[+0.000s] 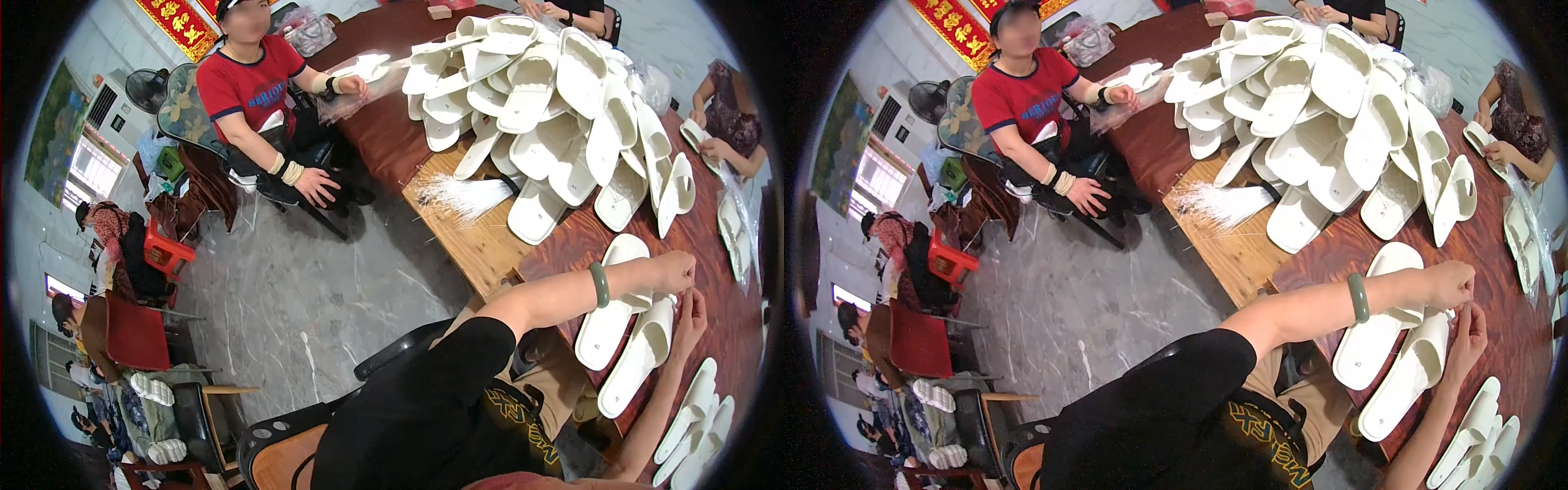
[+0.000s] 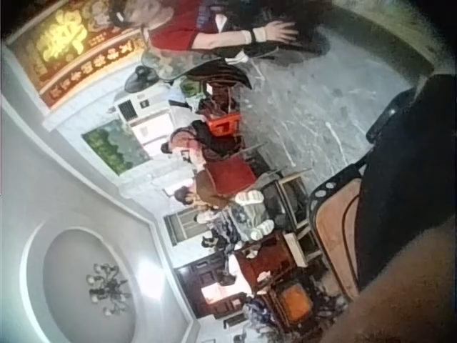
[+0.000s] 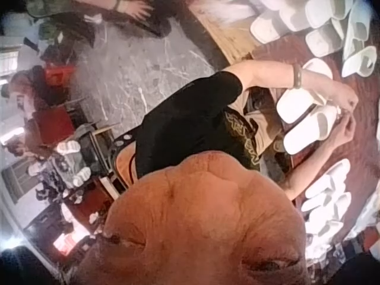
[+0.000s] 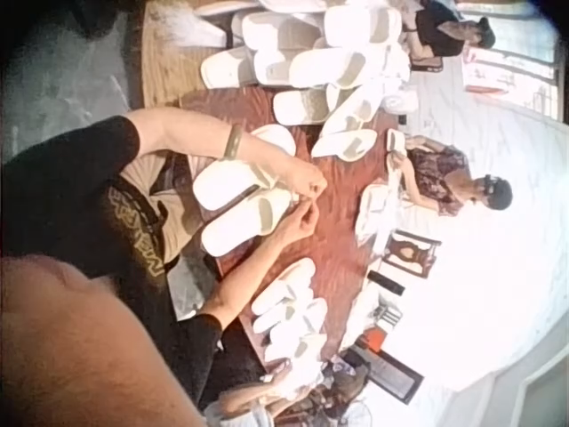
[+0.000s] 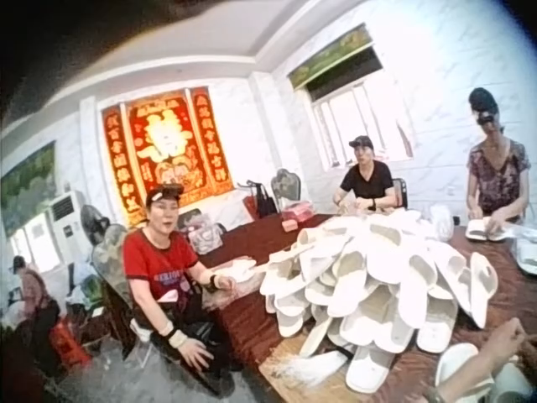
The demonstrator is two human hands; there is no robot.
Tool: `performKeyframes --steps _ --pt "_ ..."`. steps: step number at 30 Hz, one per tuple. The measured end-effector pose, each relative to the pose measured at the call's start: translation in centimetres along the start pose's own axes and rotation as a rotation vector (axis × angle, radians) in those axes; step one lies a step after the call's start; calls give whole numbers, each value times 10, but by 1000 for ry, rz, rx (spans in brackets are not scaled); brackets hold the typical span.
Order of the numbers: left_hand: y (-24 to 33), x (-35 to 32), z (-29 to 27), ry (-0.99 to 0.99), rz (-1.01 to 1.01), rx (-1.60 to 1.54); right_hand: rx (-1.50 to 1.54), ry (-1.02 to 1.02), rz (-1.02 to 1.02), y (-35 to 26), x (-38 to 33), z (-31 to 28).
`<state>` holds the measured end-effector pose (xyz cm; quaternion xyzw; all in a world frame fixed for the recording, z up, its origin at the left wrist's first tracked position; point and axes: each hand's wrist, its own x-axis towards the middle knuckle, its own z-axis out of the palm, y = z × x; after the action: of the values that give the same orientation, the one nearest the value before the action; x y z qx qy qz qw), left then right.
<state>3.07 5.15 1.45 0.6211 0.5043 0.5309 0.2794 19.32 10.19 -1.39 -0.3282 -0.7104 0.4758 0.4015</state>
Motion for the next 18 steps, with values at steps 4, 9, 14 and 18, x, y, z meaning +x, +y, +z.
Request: performKeyframes --steps 4,9,14,18 --pt "-6 2 2 149 -68 -34 -39 109 -187 -43 -9 10" --pt "-8 3 0 173 -118 -61 -265 -695 -558 -163 -70 57" --pt "-2 1 3 120 -127 31 -111 -1249 -1486 -253 -147 141" --pt "3 -2 1 163 -80 24 -243 -1152 -1580 -252 -148 138"
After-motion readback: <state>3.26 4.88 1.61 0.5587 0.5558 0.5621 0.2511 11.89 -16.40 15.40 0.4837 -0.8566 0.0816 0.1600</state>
